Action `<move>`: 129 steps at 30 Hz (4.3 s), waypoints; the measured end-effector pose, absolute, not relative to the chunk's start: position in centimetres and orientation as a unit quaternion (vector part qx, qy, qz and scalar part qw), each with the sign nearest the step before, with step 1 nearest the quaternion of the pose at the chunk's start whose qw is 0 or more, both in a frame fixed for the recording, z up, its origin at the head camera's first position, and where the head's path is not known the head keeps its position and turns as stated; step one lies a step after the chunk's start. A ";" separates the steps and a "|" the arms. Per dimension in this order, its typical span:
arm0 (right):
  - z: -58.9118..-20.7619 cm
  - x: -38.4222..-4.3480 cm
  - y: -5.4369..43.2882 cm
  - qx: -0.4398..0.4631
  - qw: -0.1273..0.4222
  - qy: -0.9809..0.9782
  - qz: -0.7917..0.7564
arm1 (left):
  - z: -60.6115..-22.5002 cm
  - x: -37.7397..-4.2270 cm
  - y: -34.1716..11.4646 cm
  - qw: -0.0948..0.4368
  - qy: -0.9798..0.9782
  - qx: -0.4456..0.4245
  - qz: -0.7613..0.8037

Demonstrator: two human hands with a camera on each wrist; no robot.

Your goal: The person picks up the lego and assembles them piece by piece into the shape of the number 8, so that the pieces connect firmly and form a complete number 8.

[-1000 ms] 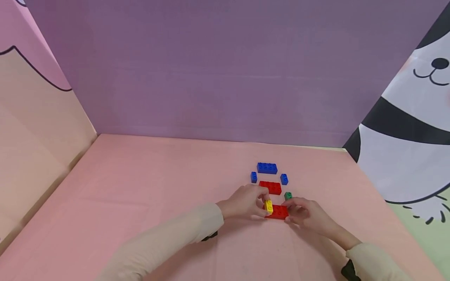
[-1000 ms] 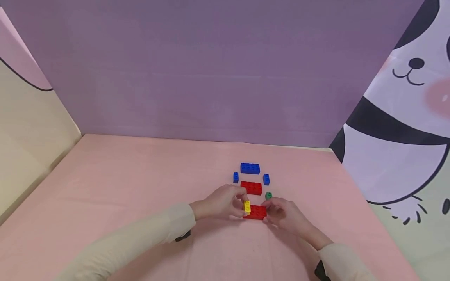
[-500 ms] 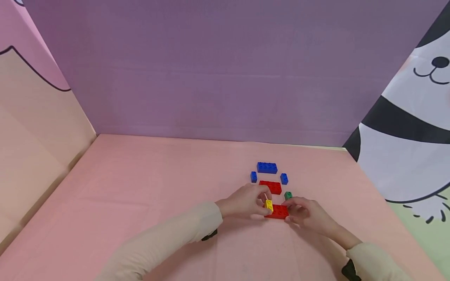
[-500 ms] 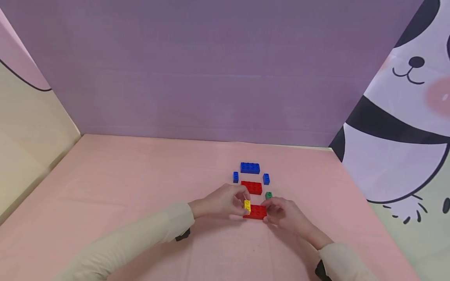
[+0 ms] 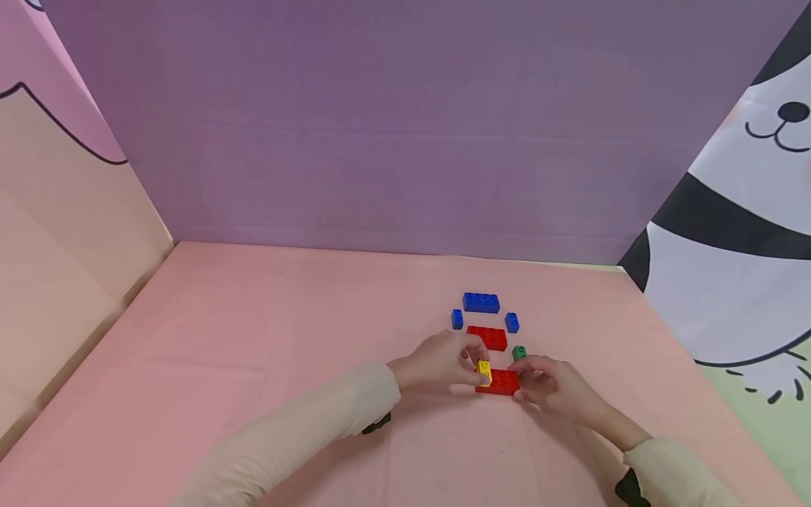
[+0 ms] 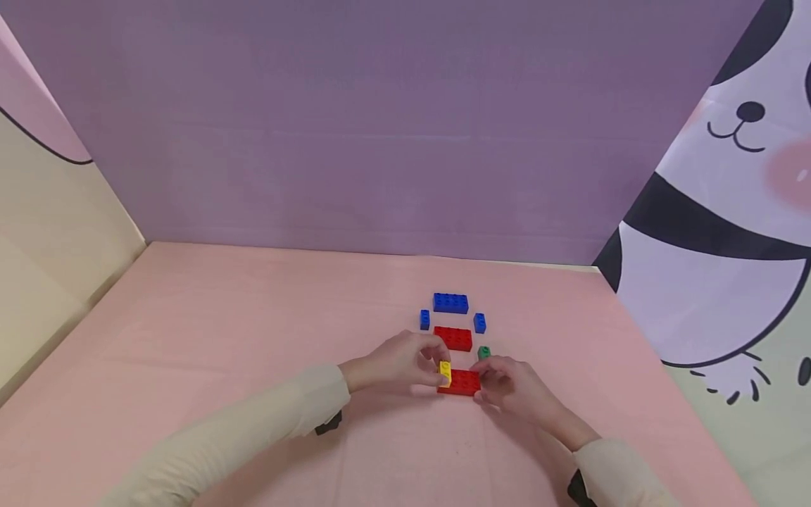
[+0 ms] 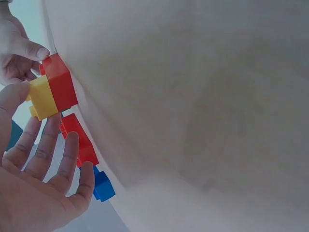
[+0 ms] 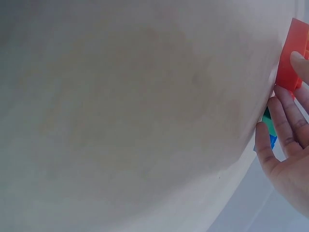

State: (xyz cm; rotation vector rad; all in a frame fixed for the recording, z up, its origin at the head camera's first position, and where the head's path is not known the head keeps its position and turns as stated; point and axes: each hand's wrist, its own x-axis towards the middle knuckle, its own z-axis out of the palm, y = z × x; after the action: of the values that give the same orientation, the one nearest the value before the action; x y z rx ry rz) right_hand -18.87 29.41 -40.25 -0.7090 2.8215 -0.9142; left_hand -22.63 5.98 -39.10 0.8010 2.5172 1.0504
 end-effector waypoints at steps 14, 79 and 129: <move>-40.3 -19.1 29.4 -0.233 0.055 0.922 -0.304 | -38.5 -22.4 6.0 0.157 0.884 0.264 0.351; -40.0 -22.7 31.3 -0.231 0.044 0.918 -0.318 | -38.9 -22.6 5.8 0.170 0.873 0.270 0.370; -37.1 -20.3 30.0 -0.255 0.005 0.928 -0.270 | -39.2 -22.9 6.1 0.163 0.873 0.273 0.368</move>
State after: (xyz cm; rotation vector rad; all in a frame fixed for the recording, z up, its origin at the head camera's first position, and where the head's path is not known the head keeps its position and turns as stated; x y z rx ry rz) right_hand -20.31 30.03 -37.10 -0.7979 2.9073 -0.8467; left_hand -22.88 6.10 -39.16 0.7795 2.4915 1.0510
